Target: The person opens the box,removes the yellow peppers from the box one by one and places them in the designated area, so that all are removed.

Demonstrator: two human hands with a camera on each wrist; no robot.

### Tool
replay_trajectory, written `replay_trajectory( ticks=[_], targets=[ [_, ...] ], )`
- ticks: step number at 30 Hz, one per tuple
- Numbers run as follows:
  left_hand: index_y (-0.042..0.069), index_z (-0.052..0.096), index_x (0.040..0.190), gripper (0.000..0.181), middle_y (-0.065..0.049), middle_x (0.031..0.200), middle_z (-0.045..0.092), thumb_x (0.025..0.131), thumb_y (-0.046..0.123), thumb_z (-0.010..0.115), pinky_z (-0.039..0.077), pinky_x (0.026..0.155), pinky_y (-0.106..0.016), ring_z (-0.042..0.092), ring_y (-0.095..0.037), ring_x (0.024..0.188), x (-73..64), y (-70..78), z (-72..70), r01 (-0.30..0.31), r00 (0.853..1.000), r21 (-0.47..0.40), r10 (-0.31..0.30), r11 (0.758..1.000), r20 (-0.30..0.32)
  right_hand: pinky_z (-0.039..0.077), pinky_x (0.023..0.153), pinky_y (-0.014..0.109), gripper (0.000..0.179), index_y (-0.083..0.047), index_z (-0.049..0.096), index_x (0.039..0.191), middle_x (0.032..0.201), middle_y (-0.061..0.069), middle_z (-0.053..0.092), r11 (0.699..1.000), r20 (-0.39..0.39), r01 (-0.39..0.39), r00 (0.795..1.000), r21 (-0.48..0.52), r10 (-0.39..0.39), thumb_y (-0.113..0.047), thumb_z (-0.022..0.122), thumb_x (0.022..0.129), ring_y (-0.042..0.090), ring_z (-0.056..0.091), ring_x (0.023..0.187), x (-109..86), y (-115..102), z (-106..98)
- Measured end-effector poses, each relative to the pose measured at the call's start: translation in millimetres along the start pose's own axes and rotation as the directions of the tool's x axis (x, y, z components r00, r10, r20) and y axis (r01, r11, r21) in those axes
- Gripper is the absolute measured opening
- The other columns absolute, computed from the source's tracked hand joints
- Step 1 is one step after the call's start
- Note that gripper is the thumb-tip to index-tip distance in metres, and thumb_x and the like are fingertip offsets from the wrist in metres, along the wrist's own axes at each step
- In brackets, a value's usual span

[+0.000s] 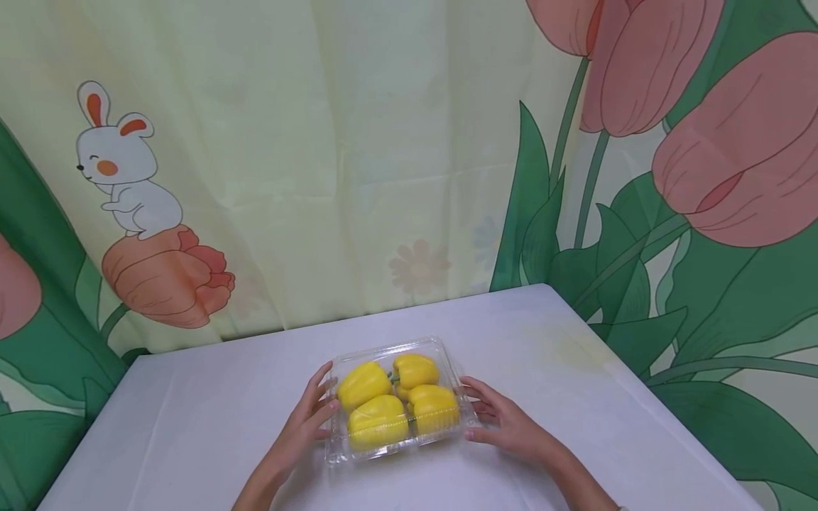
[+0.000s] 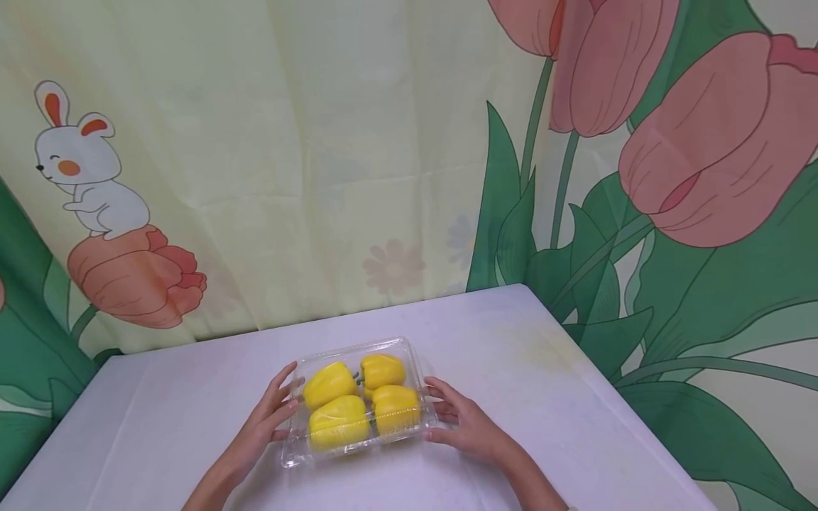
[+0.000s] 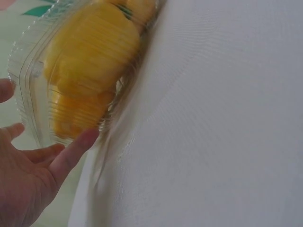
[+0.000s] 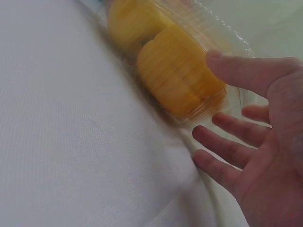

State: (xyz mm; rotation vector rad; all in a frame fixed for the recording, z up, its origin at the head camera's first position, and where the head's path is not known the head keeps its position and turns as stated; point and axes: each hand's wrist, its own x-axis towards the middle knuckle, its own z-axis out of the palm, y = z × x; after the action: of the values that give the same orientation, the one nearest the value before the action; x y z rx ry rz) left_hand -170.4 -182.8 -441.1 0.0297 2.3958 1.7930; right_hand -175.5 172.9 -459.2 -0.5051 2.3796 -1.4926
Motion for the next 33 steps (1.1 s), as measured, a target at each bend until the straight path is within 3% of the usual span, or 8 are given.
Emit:
replay_trajectory(
  ticks=[13,33],
  targets=[
    [0.041,0.024,0.149,0.061,-0.022,0.157,0.027,0.096,0.034,0.053,0.056,0.078,-0.047,0.035,-0.047,0.138,-0.1,-3.8,-1.1,-0.023,1.0,-0.041,0.023,0.999,0.003,0.042,0.108,0.051,0.074,-0.016,0.028,0.147,0.152,0.016,0.035,0.99,0.034,-0.058,0.998,0.13,0.054,-0.03,0.071,0.087,0.038,0.043,0.135,2.4,-2.4,0.0],
    [0.041,0.025,0.149,0.061,-0.021,0.156,0.028,0.095,0.035,0.054,0.055,0.079,-0.048,0.037,-0.047,0.137,1.5,-6.2,-1.6,-0.019,1.0,-0.053,0.02,0.998,0.007,0.03,0.114,0.057,0.067,-0.012,0.028,0.145,0.154,0.015,0.032,0.977,0.075,-0.059,0.996,0.204,0.045,-0.025,0.065,0.091,0.043,0.028,0.143,1.0,-2.2,1.0]
  ],
)
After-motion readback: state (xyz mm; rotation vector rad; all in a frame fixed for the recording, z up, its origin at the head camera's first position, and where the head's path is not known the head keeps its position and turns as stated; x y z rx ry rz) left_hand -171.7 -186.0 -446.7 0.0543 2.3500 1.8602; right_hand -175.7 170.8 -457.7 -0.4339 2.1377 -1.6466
